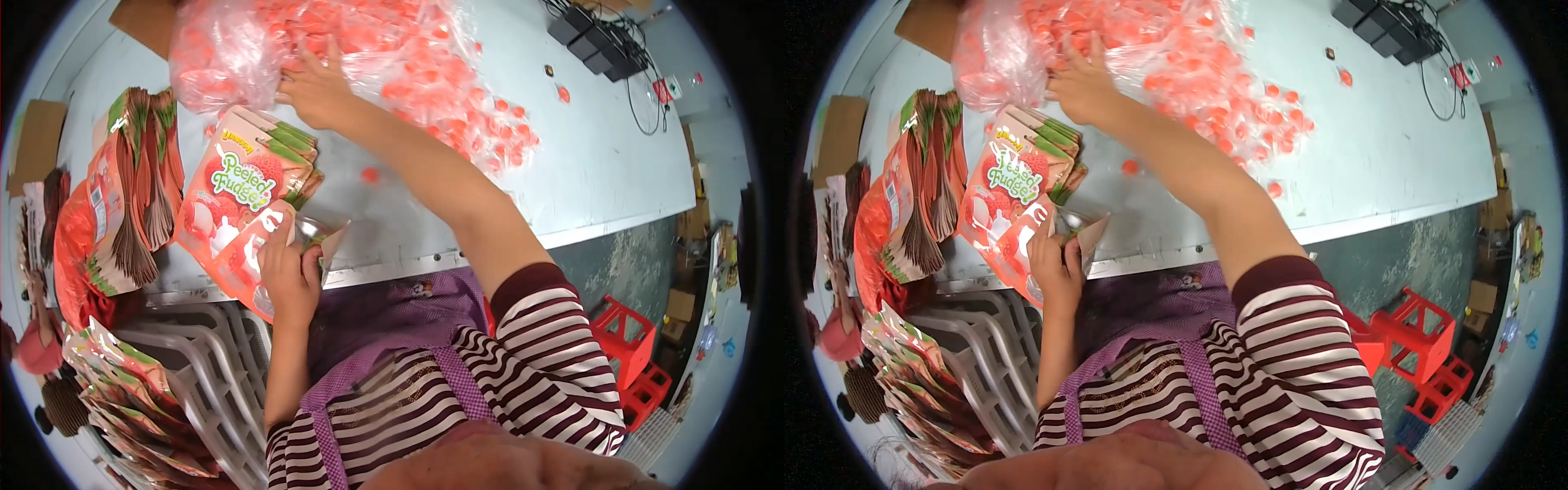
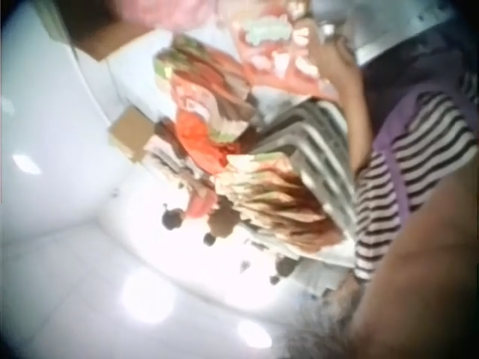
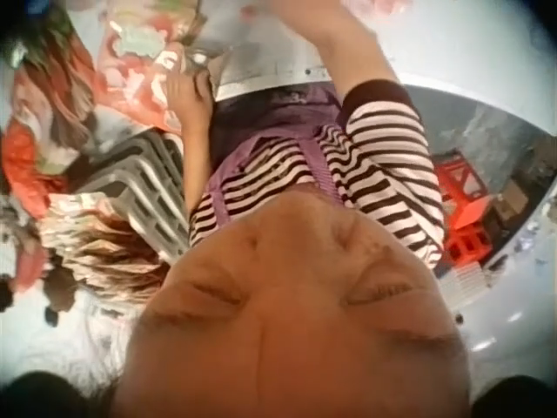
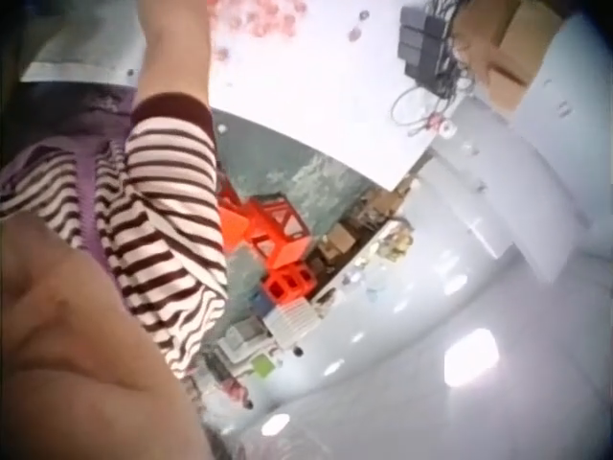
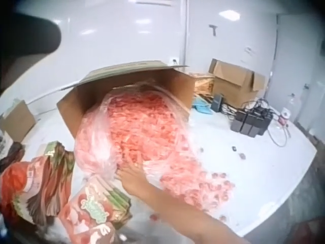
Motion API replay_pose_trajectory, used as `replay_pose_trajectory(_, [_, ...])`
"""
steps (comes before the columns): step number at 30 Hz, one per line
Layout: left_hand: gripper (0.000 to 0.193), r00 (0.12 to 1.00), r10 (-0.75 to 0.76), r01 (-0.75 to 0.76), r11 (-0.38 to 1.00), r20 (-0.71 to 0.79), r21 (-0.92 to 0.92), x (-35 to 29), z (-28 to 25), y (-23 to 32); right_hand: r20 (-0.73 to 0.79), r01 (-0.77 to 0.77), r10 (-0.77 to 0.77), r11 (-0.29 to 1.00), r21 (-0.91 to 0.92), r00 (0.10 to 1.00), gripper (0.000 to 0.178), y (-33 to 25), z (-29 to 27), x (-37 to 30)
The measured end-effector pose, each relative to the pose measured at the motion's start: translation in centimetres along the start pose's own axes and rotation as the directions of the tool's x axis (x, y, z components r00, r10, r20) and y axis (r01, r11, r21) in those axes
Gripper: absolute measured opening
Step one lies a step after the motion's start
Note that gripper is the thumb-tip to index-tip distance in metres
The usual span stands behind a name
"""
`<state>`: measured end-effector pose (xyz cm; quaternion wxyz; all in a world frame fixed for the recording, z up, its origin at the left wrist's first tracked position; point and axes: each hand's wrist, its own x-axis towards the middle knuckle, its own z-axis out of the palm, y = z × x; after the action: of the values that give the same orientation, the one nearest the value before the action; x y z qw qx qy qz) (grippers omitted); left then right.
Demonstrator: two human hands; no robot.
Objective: Packaging small red toy pieces into plastic pouches.
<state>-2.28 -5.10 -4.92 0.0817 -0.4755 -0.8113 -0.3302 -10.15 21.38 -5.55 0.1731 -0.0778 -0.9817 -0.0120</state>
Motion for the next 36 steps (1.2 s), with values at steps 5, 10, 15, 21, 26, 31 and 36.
replay_pose_trajectory(5, [0.017,0.999,-0.01,0.01,1.0,-0.03,0.01,-0.2,0.3,-0.2,0.074,-0.004,0.005,1.0,-0.013,0.997,0.035,-1.0,-1.1,0.9])
replay_pose_trajectory(10, [0.018,1.0,-0.026,0.025,0.999,-0.016,-0.019,-0.2,0.3,0.0,0.2,0.137,-0.166,0.979,0.15,0.966,0.038,0.1,-6.0,-4.5])
replay_pose_trajectory(15, [0.017,1.0,-0.025,0.025,1.0,-0.009,-0.014,-0.1,0.0,0.1,0.279,-0.277,0.185,0.9,0.337,0.942,0.039,0.7,-6.0,-6.9])
replay_pose_trajectory(21, [0.013,0.999,-0.026,0.027,0.999,-0.021,0.031,-0.2,0.3,-0.1,0.234,-0.271,0.195,0.892,0.361,0.952,0.043,0.8,-2.1,0.0])
replay_pose_trajectory(26, [0.011,1.0,0.004,-0.003,1.0,-0.014,0.011,-0.3,0.7,-0.3,-0.078,-0.122,0.138,0.976,0.182,0.987,0.043,2.0,-1.1,-1.8])
replay_pose_trajectory(31, [0.012,1.0,-0.027,0.027,0.999,0.002,0.028,-0.7,0.3,-0.4,0.028,-0.036,0.025,0.833,0.552,0.999,0.03,3.8,-9.5,-9.5])
replay_pose_trajectory(36, [0.012,1.0,0.001,-0.001,1.0,-0.024,0.017,-0.2,0.1,-0.3,-0.023,-0.373,0.574,0.561,0.739,0.818,0.022,3.6,-14.9,-19.3])
